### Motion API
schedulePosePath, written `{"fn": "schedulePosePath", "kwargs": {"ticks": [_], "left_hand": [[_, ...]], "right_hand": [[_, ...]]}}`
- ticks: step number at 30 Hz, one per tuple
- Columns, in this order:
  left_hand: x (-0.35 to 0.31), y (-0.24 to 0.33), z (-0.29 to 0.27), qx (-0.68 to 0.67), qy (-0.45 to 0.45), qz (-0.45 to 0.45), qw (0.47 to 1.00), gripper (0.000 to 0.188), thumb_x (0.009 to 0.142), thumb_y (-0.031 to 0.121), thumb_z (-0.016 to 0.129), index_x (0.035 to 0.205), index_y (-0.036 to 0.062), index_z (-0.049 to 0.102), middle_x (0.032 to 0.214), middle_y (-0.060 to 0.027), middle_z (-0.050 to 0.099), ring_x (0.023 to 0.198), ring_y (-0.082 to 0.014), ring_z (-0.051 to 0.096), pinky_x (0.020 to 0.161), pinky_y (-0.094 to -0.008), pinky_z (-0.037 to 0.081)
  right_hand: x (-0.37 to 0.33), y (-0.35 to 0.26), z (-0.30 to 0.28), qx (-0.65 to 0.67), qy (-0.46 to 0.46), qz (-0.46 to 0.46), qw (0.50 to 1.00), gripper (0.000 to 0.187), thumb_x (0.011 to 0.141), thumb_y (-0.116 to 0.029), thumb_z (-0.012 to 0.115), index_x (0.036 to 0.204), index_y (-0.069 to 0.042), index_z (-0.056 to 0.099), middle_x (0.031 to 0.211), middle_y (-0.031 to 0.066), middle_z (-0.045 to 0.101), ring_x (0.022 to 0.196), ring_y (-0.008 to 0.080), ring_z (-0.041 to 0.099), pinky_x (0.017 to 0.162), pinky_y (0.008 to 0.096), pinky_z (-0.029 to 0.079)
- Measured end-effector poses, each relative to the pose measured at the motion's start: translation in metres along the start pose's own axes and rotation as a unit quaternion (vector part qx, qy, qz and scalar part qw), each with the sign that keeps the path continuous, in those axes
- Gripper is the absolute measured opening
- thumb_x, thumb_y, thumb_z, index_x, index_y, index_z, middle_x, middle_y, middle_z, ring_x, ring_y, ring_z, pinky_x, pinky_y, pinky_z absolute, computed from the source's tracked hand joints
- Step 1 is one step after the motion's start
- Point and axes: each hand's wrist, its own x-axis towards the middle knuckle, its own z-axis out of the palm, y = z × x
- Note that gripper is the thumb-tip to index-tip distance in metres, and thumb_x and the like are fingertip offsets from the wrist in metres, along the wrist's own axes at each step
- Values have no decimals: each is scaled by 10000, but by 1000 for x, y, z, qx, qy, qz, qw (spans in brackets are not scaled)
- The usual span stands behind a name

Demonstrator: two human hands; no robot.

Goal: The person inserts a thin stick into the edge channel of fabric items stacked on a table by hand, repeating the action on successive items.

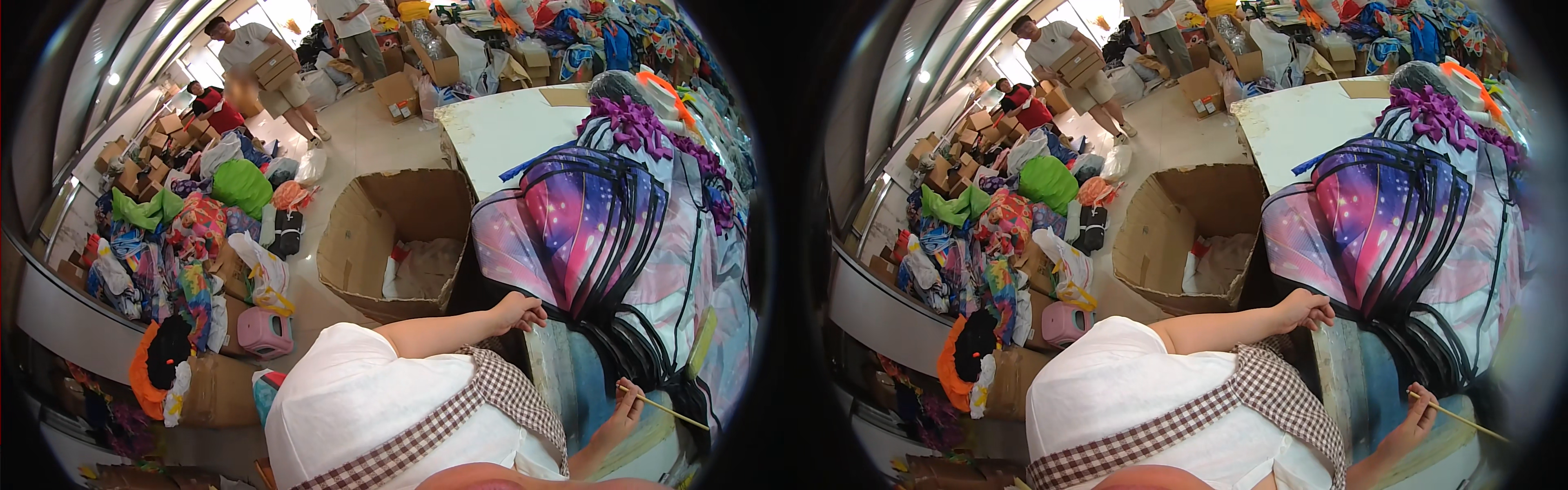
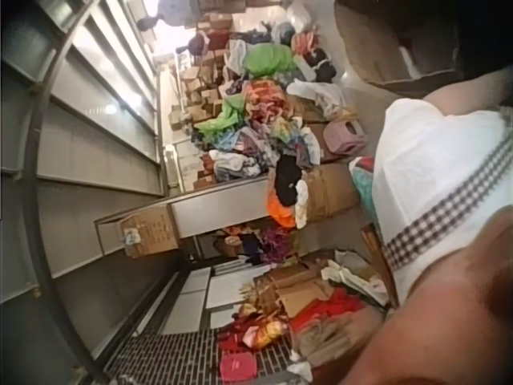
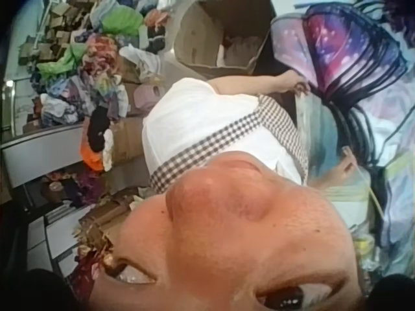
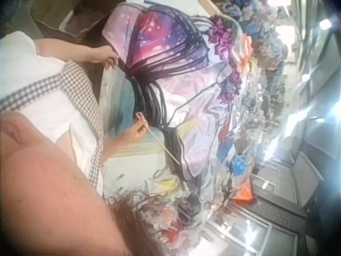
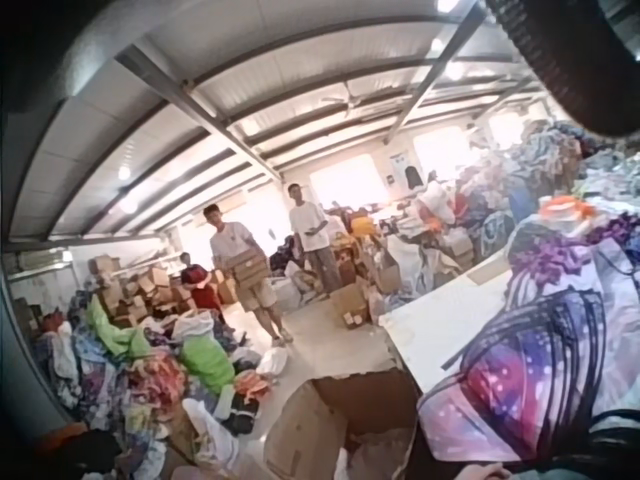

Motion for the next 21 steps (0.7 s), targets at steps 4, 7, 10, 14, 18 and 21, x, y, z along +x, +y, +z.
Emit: {"fn": "schedulePosePath", "kwargs": {"ticks": [4, 7, 10, 14, 18, 21], "left_hand": [[1, 0, 0, -3, 1, -3, 1000, 332, 963, 264, 499, 902, -29, 641, 856, -95, 675, 820, -178, 698, 557, -235, 514], [2, -1, -1, -5, 3, -5, 1000, 336, 972, 265, 501, 895, -29, 645, 851, -95, 677, 824, -184, 702, 553, -233, 514], [3, -2, -2, -6, 2, -8, 1000, 332, 972, 270, 502, 894, -20, 644, 854, -86, 678, 828, -182, 703, 552, -232, 512], [3, -1, -1, -4, 3, -9, 1000, 326, 973, 270, 503, 896, -14, 644, 855, -80, 680, 830, -179, 704, 558, -234, 512], [2, 0, -2, -7, -2, -12, 1000, 324, 974, 267, 501, 899, -14, 644, 857, -81, 681, 830, -176, 703, 561, -234, 513], [2, -1, -2, -17, -10, -3, 1000, 309, 947, 254, 514, 903, -26, 638, 852, -90, 678, 800, -175, 706, 552, -237, 517]], "right_hand": [[-1, -4, 1, -4, -1, 6, 1000, 265, 1031, -229, 445, 1026, -18, 606, 1035, 76, 626, 972, 151, 582, 913, 295, 449], [-1, -3, -1, -9, -2, 5, 1000, 264, 1030, -232, 446, 1027, -21, 606, 1035, 71, 622, 975, 149, 577, 912, 295, 443], [-1, -3, -2, -3, -3, 5, 1000, 264, 1030, -231, 444, 1028, -21, 604, 1036, 71, 619, 978, 151, 575, 915, 295, 443], [-2, -1, -3, 5, -1, -1, 1000, 262, 1031, -224, 438, 1027, -16, 597, 1036, 78, 615, 979, 160, 577, 931, 302, 447], [-3, -6, -1, 6, 2, 1, 1000, 262, 1030, -218, 436, 1024, -10, 595, 1033, 83, 613, 978, 166, 578, 941, 308, 448], [-4, -10, 0, 5, 3, 5, 1000, 261, 1030, -215, 435, 1021, -9, 595, 1028, 83, 614, 975, 166, 578, 935, 308, 448]]}}
